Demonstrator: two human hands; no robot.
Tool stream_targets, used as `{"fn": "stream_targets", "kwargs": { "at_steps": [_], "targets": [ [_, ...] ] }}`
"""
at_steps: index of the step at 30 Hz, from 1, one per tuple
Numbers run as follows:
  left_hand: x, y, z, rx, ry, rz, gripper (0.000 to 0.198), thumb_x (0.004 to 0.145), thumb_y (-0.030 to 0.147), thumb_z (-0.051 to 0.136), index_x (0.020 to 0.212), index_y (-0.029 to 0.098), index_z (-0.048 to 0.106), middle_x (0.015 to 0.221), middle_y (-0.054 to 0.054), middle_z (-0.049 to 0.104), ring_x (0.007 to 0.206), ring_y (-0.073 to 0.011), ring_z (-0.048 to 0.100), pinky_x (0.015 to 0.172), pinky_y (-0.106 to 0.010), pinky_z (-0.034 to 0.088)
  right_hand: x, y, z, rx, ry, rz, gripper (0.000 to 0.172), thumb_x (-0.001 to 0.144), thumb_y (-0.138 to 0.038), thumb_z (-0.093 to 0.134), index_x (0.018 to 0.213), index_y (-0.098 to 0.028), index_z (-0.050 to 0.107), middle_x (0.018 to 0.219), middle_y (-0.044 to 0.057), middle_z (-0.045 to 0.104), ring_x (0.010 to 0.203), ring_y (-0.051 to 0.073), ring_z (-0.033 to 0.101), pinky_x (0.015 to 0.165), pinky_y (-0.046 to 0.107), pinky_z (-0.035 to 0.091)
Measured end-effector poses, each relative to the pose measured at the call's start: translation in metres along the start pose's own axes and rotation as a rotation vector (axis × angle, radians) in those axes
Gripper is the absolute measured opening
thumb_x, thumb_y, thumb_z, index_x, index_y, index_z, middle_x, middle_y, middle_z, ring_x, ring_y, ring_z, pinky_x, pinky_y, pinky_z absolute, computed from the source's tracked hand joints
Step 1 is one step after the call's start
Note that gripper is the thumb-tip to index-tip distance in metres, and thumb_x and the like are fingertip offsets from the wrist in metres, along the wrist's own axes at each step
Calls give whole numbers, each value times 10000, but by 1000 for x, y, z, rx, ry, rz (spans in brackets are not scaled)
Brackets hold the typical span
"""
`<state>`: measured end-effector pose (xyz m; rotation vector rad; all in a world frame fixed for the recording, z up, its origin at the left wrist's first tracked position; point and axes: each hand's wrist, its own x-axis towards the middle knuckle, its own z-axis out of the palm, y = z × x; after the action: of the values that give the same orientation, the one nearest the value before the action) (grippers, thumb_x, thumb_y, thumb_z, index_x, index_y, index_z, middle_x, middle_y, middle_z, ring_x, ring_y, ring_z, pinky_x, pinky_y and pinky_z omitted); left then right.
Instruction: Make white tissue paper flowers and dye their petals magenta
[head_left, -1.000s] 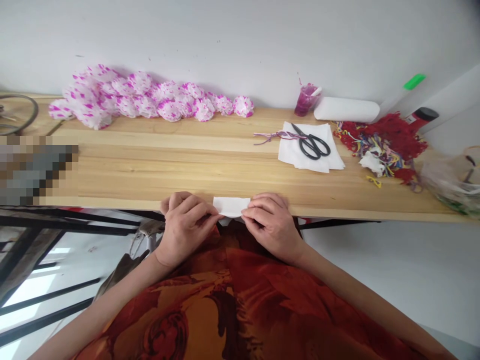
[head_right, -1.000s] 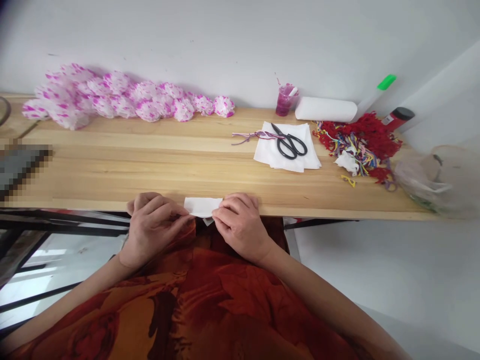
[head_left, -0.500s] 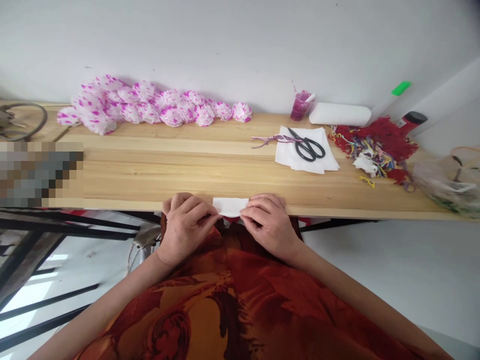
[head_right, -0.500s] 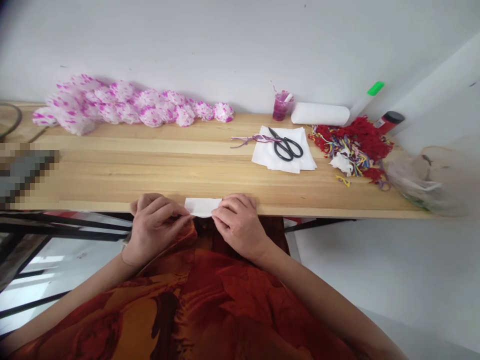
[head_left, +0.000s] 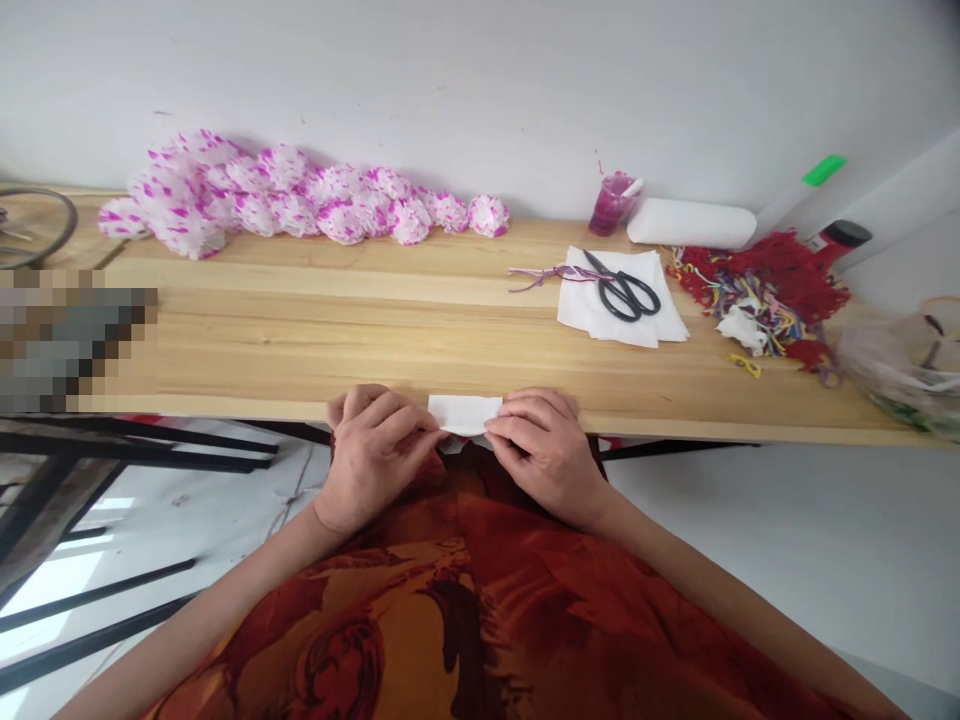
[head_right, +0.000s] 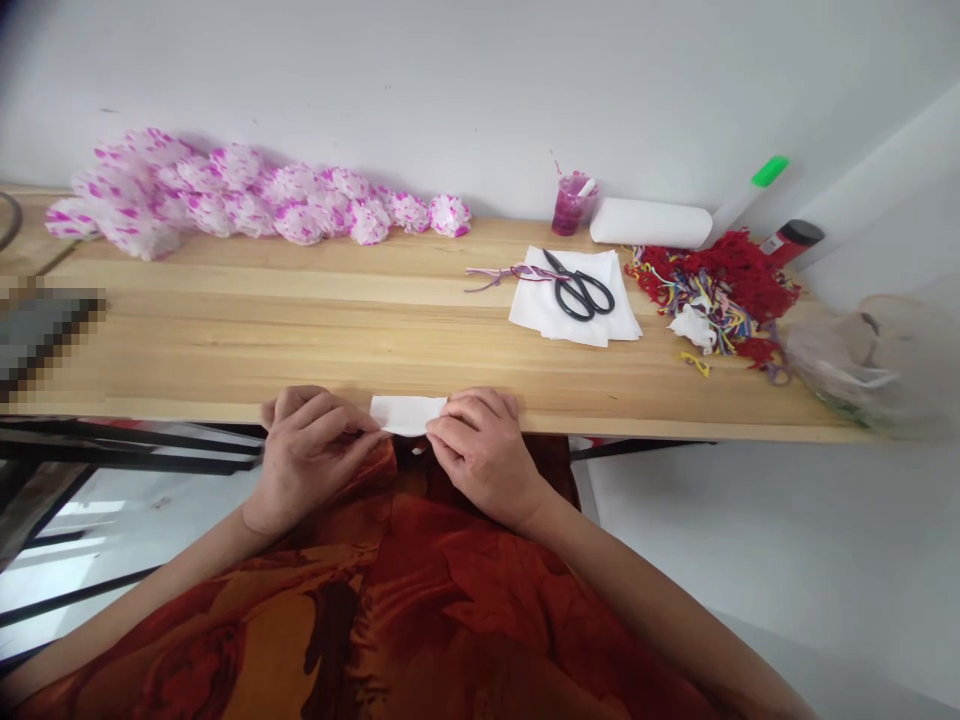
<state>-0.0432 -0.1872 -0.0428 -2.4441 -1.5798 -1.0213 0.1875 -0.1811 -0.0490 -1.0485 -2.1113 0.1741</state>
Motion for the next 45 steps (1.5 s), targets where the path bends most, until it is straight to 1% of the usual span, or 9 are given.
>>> {"fn": "stream_targets", "kwargs": {
  "at_steps": [5, 11, 14, 18, 26, 30, 39, 41, 45],
  "targets": [
    [-1, 2, 0, 18, 23, 7, 105, 809, 296, 757, 716, 275, 714, 739, 7, 716, 843, -223, 558, 817, -394, 325, -1, -1, 0, 4, 14, -3, 93, 879, -157, 670, 865, -239, 711, 910, 21, 706, 973, 191, 617, 894, 381, 451],
    [-4, 0, 3, 21, 84, 46, 87, 796, 253, 771, 728, 271, 719, 727, 15, 712, 817, -201, 555, 776, -362, 330, -4, 2, 3, -12, 68, -42, 98, 854, -147, 700, 900, -233, 712, 916, 26, 715, 1006, 210, 626, 929, 398, 477],
    [-7, -3, 5, 0, 108, 77, 66, 788, 231, 782, 794, 281, 739, 731, 17, 706, 806, -186, 549, 767, -349, 332, -5, 4, 4, -26, 92, -77, 140, 836, -130, 716, 918, -244, 717, 900, 15, 725, 1030, 221, 629, 936, 407, 487],
    [-9, -6, 5, -25, 100, 118, 198, 792, 204, 783, 935, 339, 755, 757, 35, 712, 820, -175, 533, 786, -345, 332, -7, 5, 5, -31, 91, -89, 191, 819, -115, 735, 956, -248, 722, 902, 10, 733, 1037, 226, 632, 928, 409, 503],
    [-13, -7, 7, 11, 118, 135, 274, 780, 198, 795, 1000, 356, 752, 766, 37, 722, 848, -180, 523, 795, -356, 335, -10, 5, 4, -37, 111, -105, 247, 794, -96, 758, 994, -238, 729, 906, 13, 739, 1047, 234, 629, 917, 405, 529],
    [-16, -11, 8, 52, 106, 180, 331, 781, 191, 789, 1051, 374, 734, 790, 43, 725, 854, -182, 521, 805, -355, 351, -11, 5, 4, -50, 118, -124, 261, 785, -85, 763, 999, -233, 733, 904, 14, 741, 1046, 240, 631, 910, 412, 533],
    [-17, -14, 3, 71, 55, 291, 365, 791, 156, 766, 1126, 287, 709, 822, 9, 709, 889, -198, 522, 819, -324, 422, -11, 5, 4, -47, 114, -124, 248, 787, -85, 765, 991, -220, 725, 905, 16, 743, 1054, 233, 635, 909, 407, 533],
    [-17, -13, 4, 60, 67, 281, 353, 802, 144, 753, 1121, 288, 708, 819, 14, 711, 879, -192, 527, 808, -321, 423, -11, 5, 5, -52, 110, -121, 255, 785, -86, 766, 1000, -217, 722, 916, 18, 744, 1056, 233, 634, 912, 405, 533],
    [-17, -12, 7, 36, 88, 200, 346, 794, 171, 770, 1091, 342, 719, 825, 34, 719, 858, -183, 531, 790, -328, 414, -11, 5, 4, -60, 107, -131, 284, 783, -83, 767, 1030, -213, 716, 933, 23, 747, 1060, 238, 634, 907, 409, 533]
  ]
}}
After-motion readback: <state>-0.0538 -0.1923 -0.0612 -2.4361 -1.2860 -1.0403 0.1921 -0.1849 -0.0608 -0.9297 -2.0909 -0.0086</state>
